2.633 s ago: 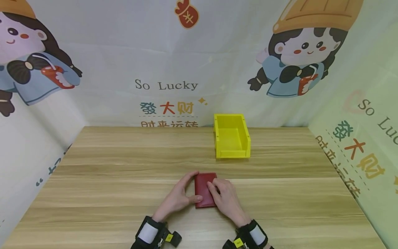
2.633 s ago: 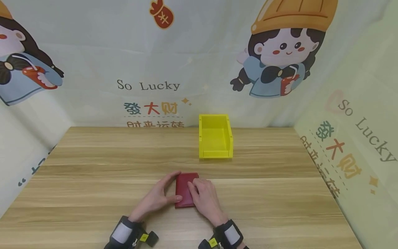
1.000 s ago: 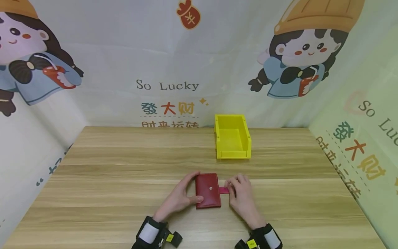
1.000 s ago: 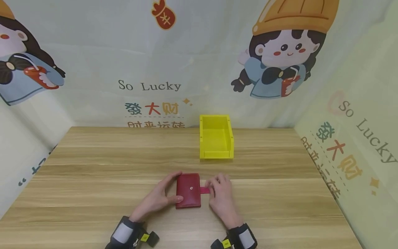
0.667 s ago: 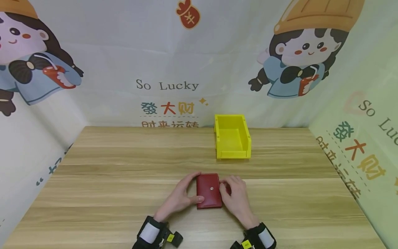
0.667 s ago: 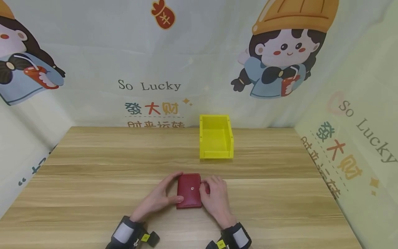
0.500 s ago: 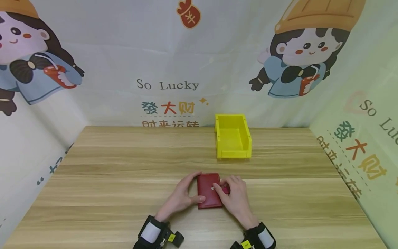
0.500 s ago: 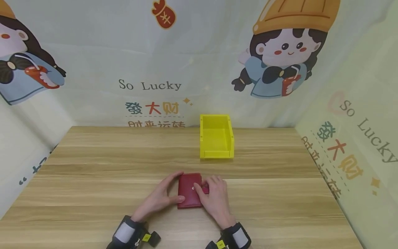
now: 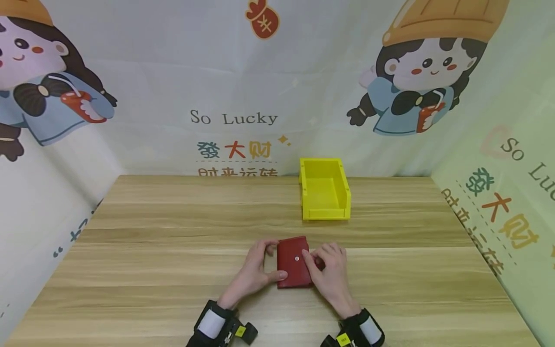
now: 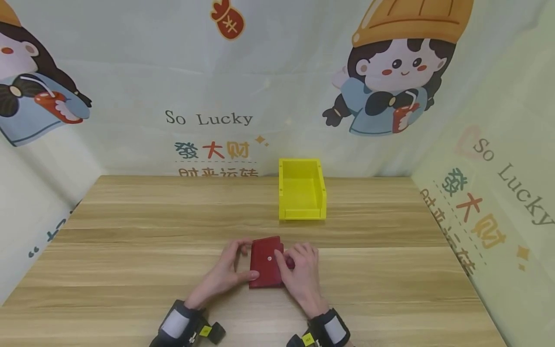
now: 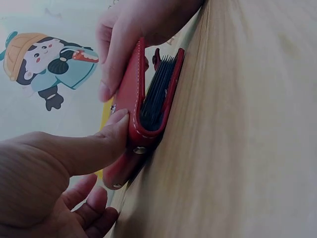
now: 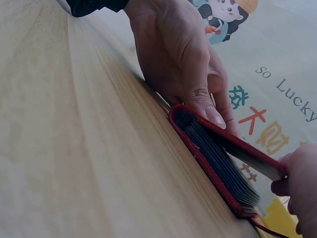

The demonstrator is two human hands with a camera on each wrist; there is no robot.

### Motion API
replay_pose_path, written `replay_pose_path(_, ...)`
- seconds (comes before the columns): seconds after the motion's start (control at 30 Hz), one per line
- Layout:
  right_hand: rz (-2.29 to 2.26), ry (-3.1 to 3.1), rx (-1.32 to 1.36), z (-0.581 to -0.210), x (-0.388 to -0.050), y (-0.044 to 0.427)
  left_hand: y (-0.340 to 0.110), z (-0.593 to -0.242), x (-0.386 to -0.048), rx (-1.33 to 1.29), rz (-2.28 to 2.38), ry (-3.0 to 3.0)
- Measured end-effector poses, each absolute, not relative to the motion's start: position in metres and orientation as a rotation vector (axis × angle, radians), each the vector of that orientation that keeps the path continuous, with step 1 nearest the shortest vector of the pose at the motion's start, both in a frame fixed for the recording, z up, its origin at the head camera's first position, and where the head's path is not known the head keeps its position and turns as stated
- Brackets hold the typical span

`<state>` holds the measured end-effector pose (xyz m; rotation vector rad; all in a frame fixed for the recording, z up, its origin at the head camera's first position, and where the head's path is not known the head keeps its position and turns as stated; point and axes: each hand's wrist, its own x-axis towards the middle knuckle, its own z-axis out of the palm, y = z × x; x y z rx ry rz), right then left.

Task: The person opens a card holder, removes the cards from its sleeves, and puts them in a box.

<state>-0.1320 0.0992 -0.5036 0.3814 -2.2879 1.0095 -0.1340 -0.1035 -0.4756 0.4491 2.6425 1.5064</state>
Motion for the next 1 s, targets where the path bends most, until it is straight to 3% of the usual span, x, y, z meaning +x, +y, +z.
replay_pose_path(0.67,1.460,-2.223,0.675,-0.5026,-0.1266,0.1029,-0.1123,-0.4775,-0.1388,0.548,1.563,2.485)
replay_pose_path(1.0,1.363,-2.435,0.722,-0.4991,-0.1249,0.1026,-0.1099,-0.4748,-0.1412,0.437,1.549,2.455)
